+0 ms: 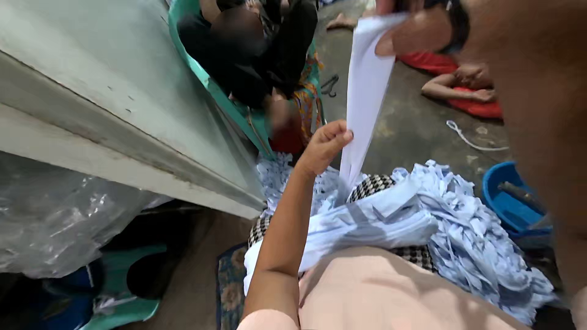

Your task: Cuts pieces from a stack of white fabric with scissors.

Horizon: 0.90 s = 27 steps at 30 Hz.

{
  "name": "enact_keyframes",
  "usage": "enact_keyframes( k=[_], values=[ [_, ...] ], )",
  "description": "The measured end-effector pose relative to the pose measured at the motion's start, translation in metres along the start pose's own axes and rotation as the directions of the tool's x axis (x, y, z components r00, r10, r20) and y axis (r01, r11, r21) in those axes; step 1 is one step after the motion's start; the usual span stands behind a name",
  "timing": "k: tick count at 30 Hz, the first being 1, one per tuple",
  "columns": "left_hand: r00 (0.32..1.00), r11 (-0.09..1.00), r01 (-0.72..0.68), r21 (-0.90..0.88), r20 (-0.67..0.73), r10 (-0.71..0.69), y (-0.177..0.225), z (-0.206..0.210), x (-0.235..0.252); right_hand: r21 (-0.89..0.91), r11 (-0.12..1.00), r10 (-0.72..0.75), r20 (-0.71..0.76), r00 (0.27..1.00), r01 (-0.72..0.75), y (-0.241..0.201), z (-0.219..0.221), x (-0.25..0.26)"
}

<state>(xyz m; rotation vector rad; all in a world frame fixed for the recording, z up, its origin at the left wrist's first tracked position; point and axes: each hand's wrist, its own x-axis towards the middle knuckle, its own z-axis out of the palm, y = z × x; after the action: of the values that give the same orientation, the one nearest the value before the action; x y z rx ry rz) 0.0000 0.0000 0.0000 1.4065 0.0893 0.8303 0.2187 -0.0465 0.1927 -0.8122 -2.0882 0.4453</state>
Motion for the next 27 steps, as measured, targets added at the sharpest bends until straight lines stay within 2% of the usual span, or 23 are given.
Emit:
enact_keyframes(
  k=[2, 6, 9, 13, 15, 17, 19, 21, 23, 25, 27],
  values=[
    [0.998, 0.995, 0.041, 0.091, -0.057, -0.036, 0.001, -0.001, -0.004, -0.035, 0.998, 0.043, 0.007, 0.999, -0.042, -0.016, 0.002, 0.001],
    [0.991, 0.979, 0.112, 0.171, -0.093, -0.097, 0.006, -0.008, -0.007, -0.024, 0.999, 0.045, 0.016, 0.999, -0.045, -0.012, 0.010, -0.003],
    [0.996, 0.988, 0.072, 0.138, -0.062, -0.064, 0.004, -0.014, -0.016, -0.022, 0.997, 0.070, 0.015, 0.997, -0.070, -0.015, 0.015, -0.012],
    [1.000, 0.999, 0.011, 0.054, -0.025, -0.009, 0.011, -0.019, -0.034, -0.116, 0.990, 0.070, -0.106, 0.992, -0.082, -0.014, 0.019, -0.043],
    [0.996, 0.979, 0.067, 0.191, -0.063, -0.056, 0.027, -0.012, -0.042, -0.145, 0.983, 0.082, -0.202, 0.976, -0.113, -0.007, 0.025, -0.068],
    [0.990, 0.924, 0.144, 0.355, -0.060, -0.131, 0.041, -0.005, -0.047, -0.077, 0.981, 0.149, -0.279, 0.949, -0.177, 0.003, 0.032, -0.098],
    [0.979, 0.886, 0.192, 0.423, -0.013, -0.205, 0.045, -0.001, -0.052, 0.028, 0.972, 0.227, -0.351, 0.908, -0.233, 0.015, 0.038, -0.126],
    [0.970, 0.900, 0.207, 0.385, 0.040, -0.240, 0.039, 0.004, -0.055, 0.154, 0.937, 0.350, -0.420, 0.837, -0.314, 0.025, 0.042, -0.150],
    [0.967, 0.944, 0.222, 0.243, 0.073, -0.246, 0.029, 0.013, -0.059, 0.245, 0.902, 0.430, -0.472, 0.770, -0.354, 0.032, 0.044, -0.169],
    [0.957, 0.956, 0.286, 0.063, 0.036, -0.289, 0.019, 0.028, -0.063, 0.318, 0.899, 0.426, -0.477, 0.769, -0.300, 0.038, 0.044, -0.189],
    [0.928, 0.929, 0.369, -0.018, -0.045, -0.370, 0.012, 0.045, -0.065, 0.410, 0.865, 0.469, -0.462, 0.753, -0.288, 0.042, 0.045, -0.203]
  ],
)
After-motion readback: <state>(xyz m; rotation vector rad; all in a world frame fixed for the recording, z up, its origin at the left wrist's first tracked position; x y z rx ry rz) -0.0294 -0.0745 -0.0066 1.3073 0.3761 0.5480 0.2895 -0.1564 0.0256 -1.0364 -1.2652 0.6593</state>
